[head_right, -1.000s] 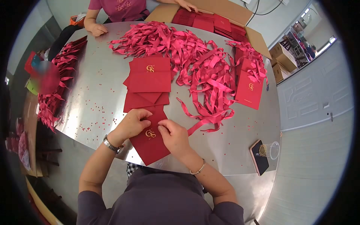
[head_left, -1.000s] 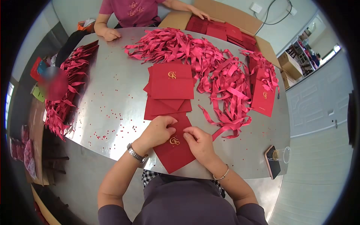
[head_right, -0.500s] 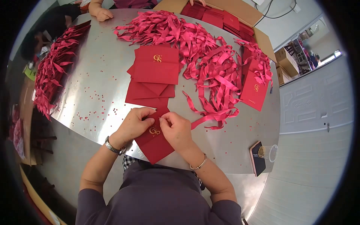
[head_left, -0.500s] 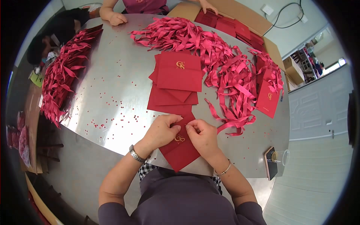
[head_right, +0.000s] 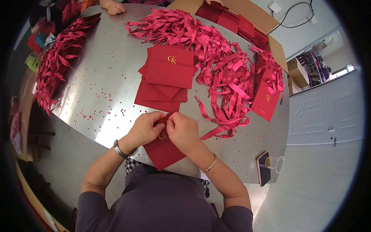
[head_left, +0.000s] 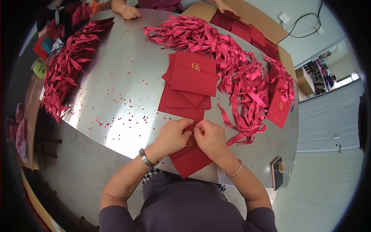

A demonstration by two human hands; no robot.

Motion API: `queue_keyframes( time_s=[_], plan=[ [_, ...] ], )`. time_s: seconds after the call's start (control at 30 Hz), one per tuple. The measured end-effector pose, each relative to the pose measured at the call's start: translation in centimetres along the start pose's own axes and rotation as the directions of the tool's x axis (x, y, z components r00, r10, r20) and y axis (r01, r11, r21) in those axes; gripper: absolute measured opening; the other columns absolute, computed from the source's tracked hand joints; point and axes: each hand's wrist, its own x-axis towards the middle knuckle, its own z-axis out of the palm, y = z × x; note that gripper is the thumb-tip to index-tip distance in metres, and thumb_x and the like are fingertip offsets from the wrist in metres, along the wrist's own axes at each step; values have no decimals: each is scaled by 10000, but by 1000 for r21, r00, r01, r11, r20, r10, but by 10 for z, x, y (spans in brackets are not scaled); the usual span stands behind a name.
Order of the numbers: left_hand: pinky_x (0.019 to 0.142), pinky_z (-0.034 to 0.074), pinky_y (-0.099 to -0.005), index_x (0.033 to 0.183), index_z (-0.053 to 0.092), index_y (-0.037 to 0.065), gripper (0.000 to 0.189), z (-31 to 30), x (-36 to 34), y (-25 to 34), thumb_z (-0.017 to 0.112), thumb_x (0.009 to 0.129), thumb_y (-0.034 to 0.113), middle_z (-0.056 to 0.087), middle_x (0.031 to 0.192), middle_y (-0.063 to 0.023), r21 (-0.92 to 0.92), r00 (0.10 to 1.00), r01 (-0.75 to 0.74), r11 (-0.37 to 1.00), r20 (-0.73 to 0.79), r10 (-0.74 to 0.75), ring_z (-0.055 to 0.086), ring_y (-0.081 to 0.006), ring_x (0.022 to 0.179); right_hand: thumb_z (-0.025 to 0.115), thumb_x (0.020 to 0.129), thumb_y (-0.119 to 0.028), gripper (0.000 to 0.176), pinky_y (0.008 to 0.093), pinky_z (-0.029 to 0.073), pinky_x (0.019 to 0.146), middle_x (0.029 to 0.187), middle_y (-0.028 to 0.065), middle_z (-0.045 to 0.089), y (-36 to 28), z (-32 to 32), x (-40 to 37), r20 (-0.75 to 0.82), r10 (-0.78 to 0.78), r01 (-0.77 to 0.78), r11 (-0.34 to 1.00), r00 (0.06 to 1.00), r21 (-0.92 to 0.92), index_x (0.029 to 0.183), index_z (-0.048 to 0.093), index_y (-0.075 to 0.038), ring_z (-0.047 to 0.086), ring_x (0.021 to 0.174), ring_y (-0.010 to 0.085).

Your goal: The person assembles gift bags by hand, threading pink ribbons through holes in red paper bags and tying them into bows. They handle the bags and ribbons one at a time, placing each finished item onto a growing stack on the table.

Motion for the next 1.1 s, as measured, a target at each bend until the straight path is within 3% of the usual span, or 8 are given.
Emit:
queue_keyframes(
  time_s=[0.17,0.33,0.53,0.63,0.77,0.83,0.97,1.1],
  plan=[
    [732,504,-477,1030,643,39,231,2,-3,4,586,813,94,671,903,-189,25,1000,-3,1000,13,3,635,-396,845,658,815,-90,123,424,503,599,752,174,652,-3,-4,1,173,-149,207,896,973,-392,888,586,-21,647,694,350],
    [722,511,-456,1004,645,37,197,-8,-11,12,585,831,113,666,901,-198,4,995,-76,997,59,76,634,-396,833,665,818,-81,221,410,509,618,754,168,658,-8,-22,6,280,10,10,998,960,-69,990,541,-19,657,715,352],
    [820,508,-320,1068,674,10,223,-24,-10,4,573,888,93,709,920,-149,-365,903,285,886,413,-120,670,-243,889,723,799,-90,285,361,513,602,728,139,659,-8,-30,-25,257,-164,162,986,952,28,992,525,-21,671,661,295],
    [792,518,-344,1018,674,-8,196,-28,-6,11,595,869,93,698,901,-174,-246,881,193,950,470,-58,670,-290,853,751,780,-108,319,348,512,594,739,122,664,-10,-26,-36,207,-180,176,984,962,37,994,530,-27,668,648,273],
    [755,525,-392,932,657,-27,145,-19,-11,13,600,839,70,677,857,-204,-62,909,-41,997,412,63,656,-355,816,777,752,-156,392,354,511,592,757,111,667,-12,-25,-42,255,-152,167,985,955,-36,1046,547,-40,666,658,269],
    [683,519,-394,894,638,-1,96,-9,-20,11,602,855,79,650,789,-212,84,975,-119,989,199,100,644,-369,752,764,763,-202,420,371,511,590,765,109,669,-6,-22,-46,255,-124,141,989,959,-48,1092,546,-57,667,675,282],
    [606,520,-384,881,611,-9,81,-15,-31,-5,562,876,55,635,720,-179,221,987,47,974,-158,-12,659,-324,675,747,778,-281,519,400,505,583,761,106,667,5,-18,-51,231,-92,120,987,969,-109,1203,528,-79,666,686,305],
    [662,513,-440,945,611,5,91,-20,-41,-9,568,878,49,644,747,-208,-30,945,225,974,-234,-226,645,-388,742,734,790,-272,510,401,505,582,753,110,665,2,-20,-48,263,-87,120,986,961,-114,1215,524,-80,664,675,310]
  ],
)
